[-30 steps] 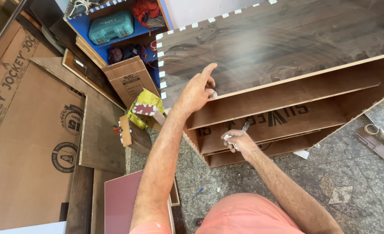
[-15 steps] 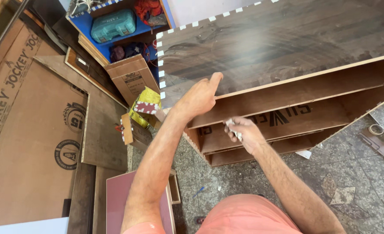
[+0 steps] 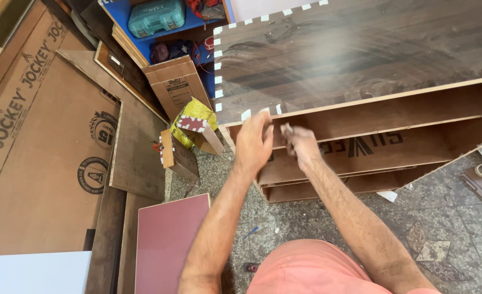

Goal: The person applies small white edge-banding pieces to the edges of a dark wooden cabinet. They press each piece into place along the top and side edges, moving systematically around the cabinet.

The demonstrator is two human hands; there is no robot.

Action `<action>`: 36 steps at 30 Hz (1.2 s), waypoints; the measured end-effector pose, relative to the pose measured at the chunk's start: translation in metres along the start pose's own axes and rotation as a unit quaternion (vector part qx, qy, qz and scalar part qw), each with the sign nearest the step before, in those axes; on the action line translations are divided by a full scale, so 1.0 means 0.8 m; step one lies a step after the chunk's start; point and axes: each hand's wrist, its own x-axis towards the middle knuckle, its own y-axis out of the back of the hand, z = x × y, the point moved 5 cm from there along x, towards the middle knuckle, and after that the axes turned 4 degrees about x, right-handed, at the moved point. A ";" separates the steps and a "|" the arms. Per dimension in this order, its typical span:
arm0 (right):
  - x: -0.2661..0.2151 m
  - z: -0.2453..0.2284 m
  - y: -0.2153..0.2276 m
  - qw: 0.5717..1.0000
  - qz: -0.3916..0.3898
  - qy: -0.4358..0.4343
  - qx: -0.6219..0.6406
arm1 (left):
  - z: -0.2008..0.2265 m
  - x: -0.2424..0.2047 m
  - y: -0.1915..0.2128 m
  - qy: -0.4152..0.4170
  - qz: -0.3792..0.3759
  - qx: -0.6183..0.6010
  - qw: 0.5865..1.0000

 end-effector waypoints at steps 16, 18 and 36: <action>-0.039 0.077 0.059 0.994 0.005 -0.113 -0.006 | 0.014 0.077 -0.015 -0.118 -0.118 0.018 0.986; -0.039 0.073 0.055 0.993 0.007 -0.119 -0.006 | 0.013 0.076 -0.010 -0.133 -0.098 0.002 0.986; -0.066 -0.045 -0.008 0.995 -0.046 -0.032 0.079 | 0.002 0.082 -0.024 -0.203 -0.122 0.034 0.971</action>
